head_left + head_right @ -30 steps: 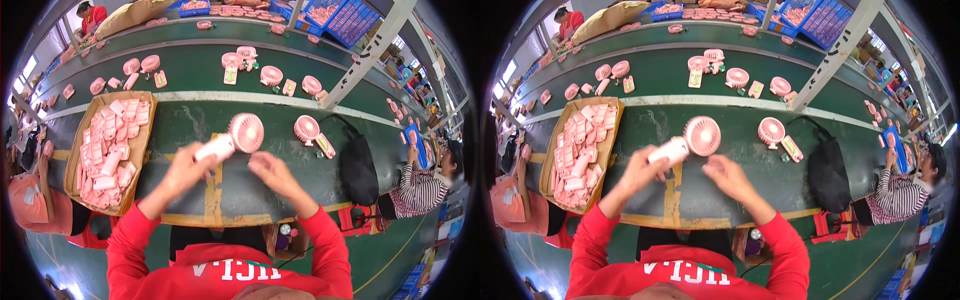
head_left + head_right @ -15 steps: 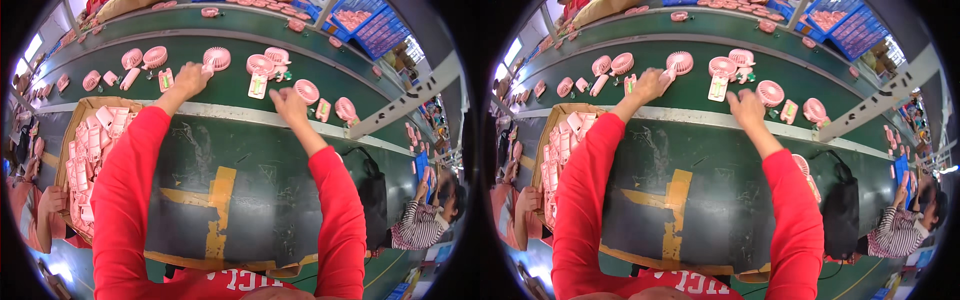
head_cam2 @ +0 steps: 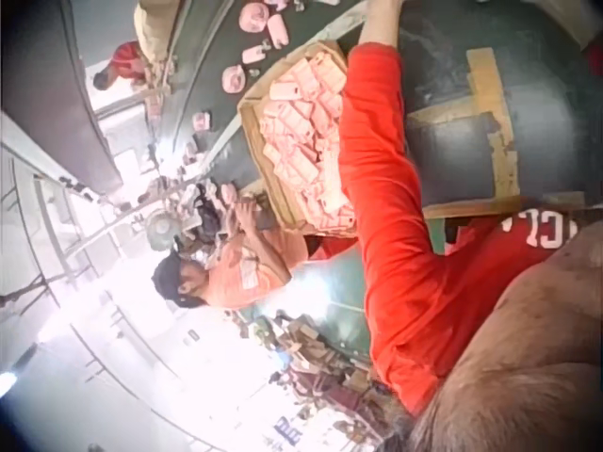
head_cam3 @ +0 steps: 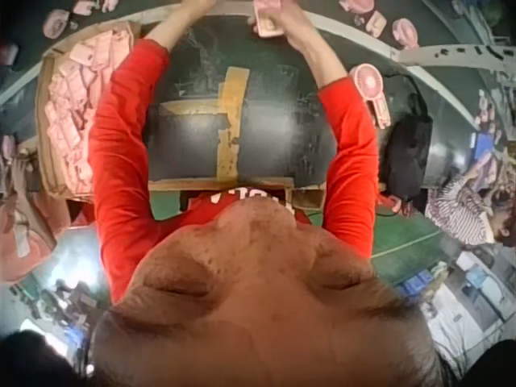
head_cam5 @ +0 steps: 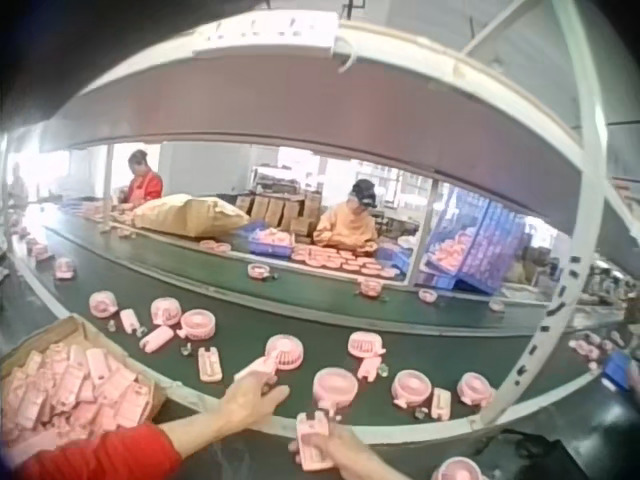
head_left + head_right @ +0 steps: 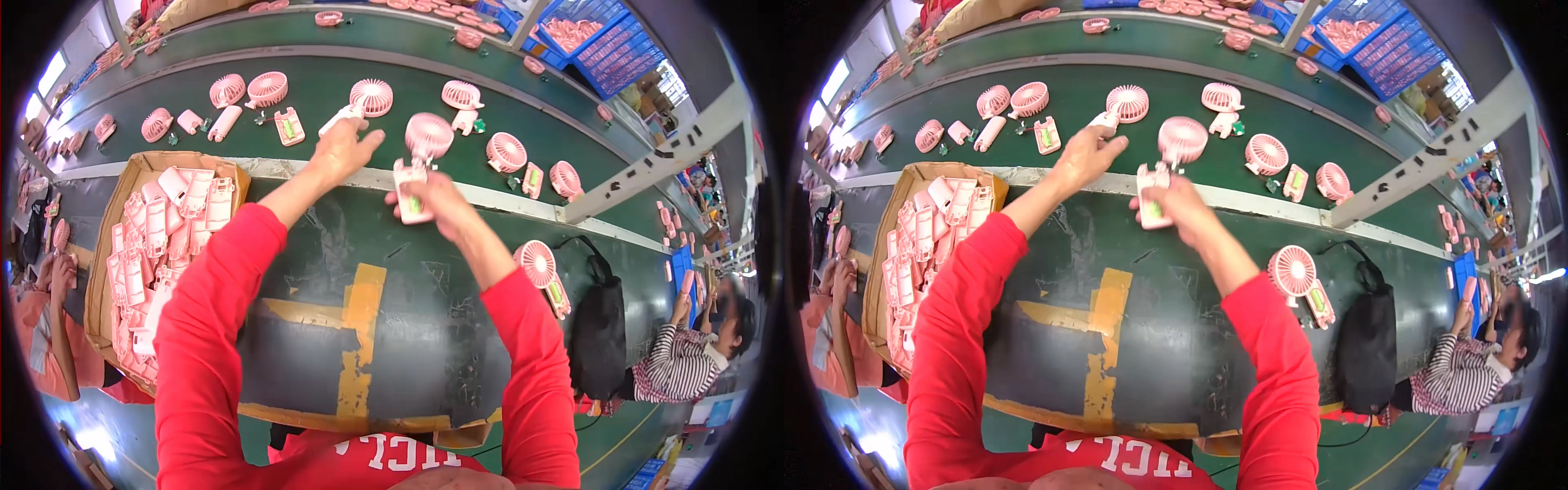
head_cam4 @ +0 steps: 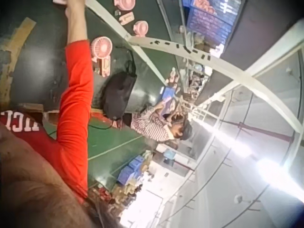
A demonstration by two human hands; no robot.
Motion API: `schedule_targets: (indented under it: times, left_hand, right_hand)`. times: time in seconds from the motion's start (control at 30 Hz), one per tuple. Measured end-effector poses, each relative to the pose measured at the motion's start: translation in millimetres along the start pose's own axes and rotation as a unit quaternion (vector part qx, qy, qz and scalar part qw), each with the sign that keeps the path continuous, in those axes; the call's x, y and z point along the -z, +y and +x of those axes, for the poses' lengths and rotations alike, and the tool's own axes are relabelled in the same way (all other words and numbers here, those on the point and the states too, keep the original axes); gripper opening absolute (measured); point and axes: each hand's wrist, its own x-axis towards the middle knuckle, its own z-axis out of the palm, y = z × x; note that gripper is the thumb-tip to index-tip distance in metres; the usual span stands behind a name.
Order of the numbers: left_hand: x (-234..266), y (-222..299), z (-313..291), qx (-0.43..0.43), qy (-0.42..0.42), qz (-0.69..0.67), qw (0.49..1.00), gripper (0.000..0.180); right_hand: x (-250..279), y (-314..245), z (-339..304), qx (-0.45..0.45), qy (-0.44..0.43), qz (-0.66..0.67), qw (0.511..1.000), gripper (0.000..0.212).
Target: The person places a box of casings on the table, takes off a bag, and assembles handheld fans by taking fan heads, motor components, and batteries from a conveyor belt, connecting them together, and snapping on the handle covers by hand.
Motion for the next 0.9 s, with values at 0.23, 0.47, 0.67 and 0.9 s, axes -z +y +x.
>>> schedule_targets:
  times: [0.23,0.47,0.67,0.9]
  left_hand:
    - [-23,28,-91,-0.067,-0.054,0.056,0.995,0.072]
    - [-19,22,-187,-0.074,-0.204,0.048,0.975,0.074]
    - [39,27,-245,-0.04,-0.358,-0.023,0.933,0.076]
    - [71,17,-293,0.055,-0.182,-0.106,0.976,0.062]
  right_hand:
    - [-69,46,-149,-0.041,-0.079,0.018,0.996,0.036]
    - [-85,97,-241,-0.079,-0.088,-0.045,0.992,0.034]
    - [-73,104,-290,0.037,0.122,-0.487,0.864,0.031]
    - [-70,121,-295,0.052,0.178,-0.229,0.956,0.026]
